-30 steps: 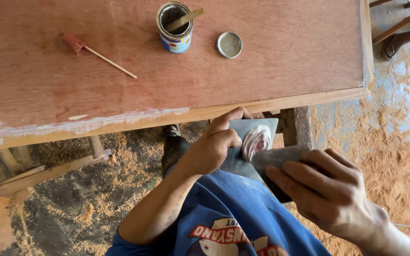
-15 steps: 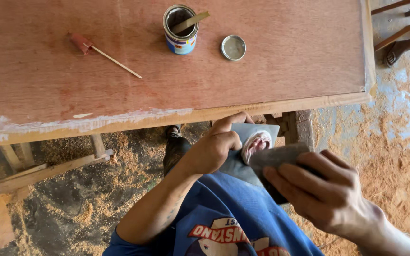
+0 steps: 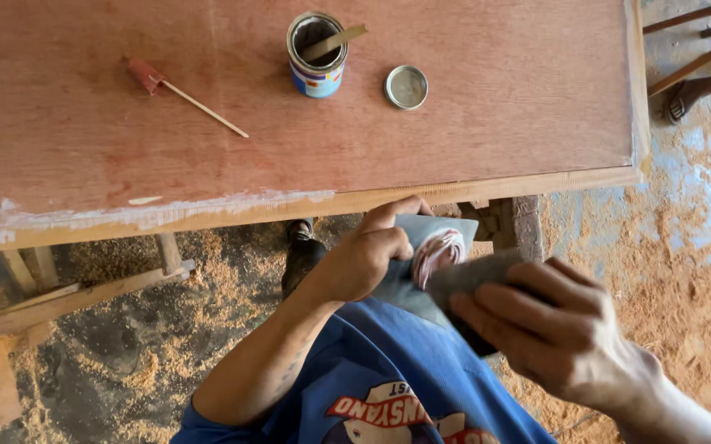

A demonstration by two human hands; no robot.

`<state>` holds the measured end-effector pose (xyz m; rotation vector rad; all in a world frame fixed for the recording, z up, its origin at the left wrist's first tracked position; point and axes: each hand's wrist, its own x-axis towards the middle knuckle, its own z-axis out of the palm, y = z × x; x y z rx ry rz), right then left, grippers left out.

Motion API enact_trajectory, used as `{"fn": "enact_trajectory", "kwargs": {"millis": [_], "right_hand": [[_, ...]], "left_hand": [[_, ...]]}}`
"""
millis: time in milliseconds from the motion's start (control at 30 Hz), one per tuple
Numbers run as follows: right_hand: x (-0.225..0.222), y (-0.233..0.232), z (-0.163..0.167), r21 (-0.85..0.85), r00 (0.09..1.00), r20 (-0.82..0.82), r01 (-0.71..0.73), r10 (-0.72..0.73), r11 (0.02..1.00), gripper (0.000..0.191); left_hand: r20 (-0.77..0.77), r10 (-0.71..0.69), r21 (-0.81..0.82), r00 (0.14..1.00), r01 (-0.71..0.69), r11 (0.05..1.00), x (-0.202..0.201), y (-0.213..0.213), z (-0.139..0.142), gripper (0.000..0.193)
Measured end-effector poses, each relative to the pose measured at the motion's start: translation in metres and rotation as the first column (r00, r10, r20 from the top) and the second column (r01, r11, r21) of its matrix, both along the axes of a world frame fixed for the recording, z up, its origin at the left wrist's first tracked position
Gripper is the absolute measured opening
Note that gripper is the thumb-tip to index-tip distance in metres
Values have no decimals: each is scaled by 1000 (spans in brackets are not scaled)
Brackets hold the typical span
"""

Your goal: The person scrapes white putty from a can onto a metal scraper using a wooden stick, then adds red pigment from a stick applicator onto the putty. They then knead and mix the putty and pigment together between two scrapers by hand.

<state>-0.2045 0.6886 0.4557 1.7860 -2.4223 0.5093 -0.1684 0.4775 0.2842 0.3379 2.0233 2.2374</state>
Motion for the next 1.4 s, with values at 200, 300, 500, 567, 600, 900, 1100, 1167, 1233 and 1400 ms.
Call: {"fn": "enact_trajectory", "kwargs": {"millis": [200, 300, 500, 567, 600, 900, 1100, 1167, 1233, 1400], "right_hand": [[-8, 5, -2, 16, 1000, -25, 9, -9, 1000, 42], [-7, 3, 0, 19, 999, 34, 36, -37, 999, 39], [-4, -7, 2, 15, 998, 50, -35, 34, 999, 48], [-5, -8, 0, 34, 990, -2, 141, -141, 989, 31], [-5, -8, 0, 36, 977, -27, 213, -212, 976, 25], [-5, -18, 12, 33, 975, -48, 218, -216, 975, 41], [-6, -24, 12, 44, 972, 26, 233, -234, 971, 29], [-5, -24, 9, 23, 981, 53, 187, -188, 982, 38], [-7, -24, 7, 16, 987, 65, 144, -145, 989, 44], [-12, -22, 12, 115, 963, 27, 262, -267, 958, 46]], "left_hand": [[226, -27, 69, 974, 11, 998, 0, -6, 8, 41], [235, 4, 93, 972, -26, 995, -2, -9, 10, 50], [416, -124, 236, 901, 25, 971, -1, -8, 2, 45], [281, -30, 121, 959, -4, 993, 0, -6, -2, 39], [209, 29, 61, 977, -43, 997, 0, -6, -4, 36], [405, -35, 179, 914, -42, 983, -2, -9, 1, 47], [221, 39, 92, 975, -61, 994, -3, -10, -6, 42], [223, 48, 151, 974, -83, 985, -2, -4, -12, 41], [291, 49, 234, 955, -121, 965, -7, -5, -19, 46], [311, 65, 201, 948, -133, 971, -8, -4, -20, 49]]}}
